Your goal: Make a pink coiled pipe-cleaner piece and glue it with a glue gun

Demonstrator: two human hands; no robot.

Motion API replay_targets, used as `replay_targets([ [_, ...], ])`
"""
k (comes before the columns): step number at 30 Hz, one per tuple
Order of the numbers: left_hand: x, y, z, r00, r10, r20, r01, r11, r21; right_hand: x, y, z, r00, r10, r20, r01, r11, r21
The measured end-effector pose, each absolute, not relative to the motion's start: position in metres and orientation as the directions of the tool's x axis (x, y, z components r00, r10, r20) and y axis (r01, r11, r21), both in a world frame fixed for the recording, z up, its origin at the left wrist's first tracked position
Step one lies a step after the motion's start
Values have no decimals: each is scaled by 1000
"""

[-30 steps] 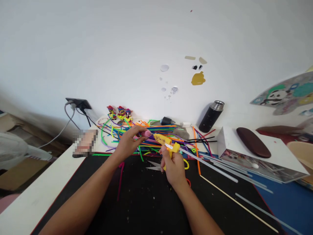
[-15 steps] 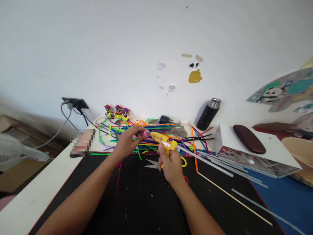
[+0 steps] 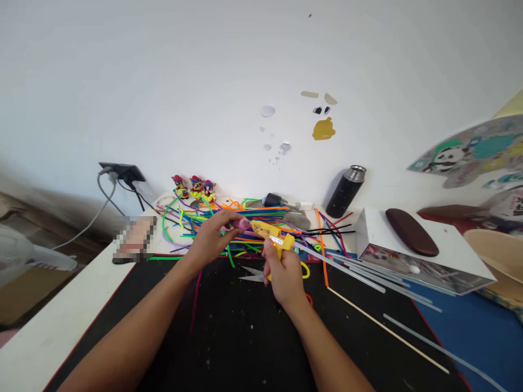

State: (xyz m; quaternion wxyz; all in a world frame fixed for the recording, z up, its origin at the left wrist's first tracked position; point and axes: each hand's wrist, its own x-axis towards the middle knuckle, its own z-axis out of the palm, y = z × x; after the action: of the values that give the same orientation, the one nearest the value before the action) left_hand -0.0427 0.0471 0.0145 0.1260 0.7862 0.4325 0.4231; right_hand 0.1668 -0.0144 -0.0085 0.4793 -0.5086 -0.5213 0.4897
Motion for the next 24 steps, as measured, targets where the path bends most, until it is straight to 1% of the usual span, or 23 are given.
replay_targets([
  [8,-45,47,16,245,801,546,584,-572,577,168,-13,-10,-18,1000,-7,62,-6,-998],
  [15,-45,47,15,251,791,559,564,-588,579,167,-13,-7,-5,999,-35,32,-35,-999],
  [20,-46,46,16,248,797,550,574,-579,579,167,-12,-9,-4,1000,-9,67,-9,-998],
  [24,-45,45,18,239,798,553,580,-574,578,167,-13,-11,-8,1000,-16,47,-16,-999],
])
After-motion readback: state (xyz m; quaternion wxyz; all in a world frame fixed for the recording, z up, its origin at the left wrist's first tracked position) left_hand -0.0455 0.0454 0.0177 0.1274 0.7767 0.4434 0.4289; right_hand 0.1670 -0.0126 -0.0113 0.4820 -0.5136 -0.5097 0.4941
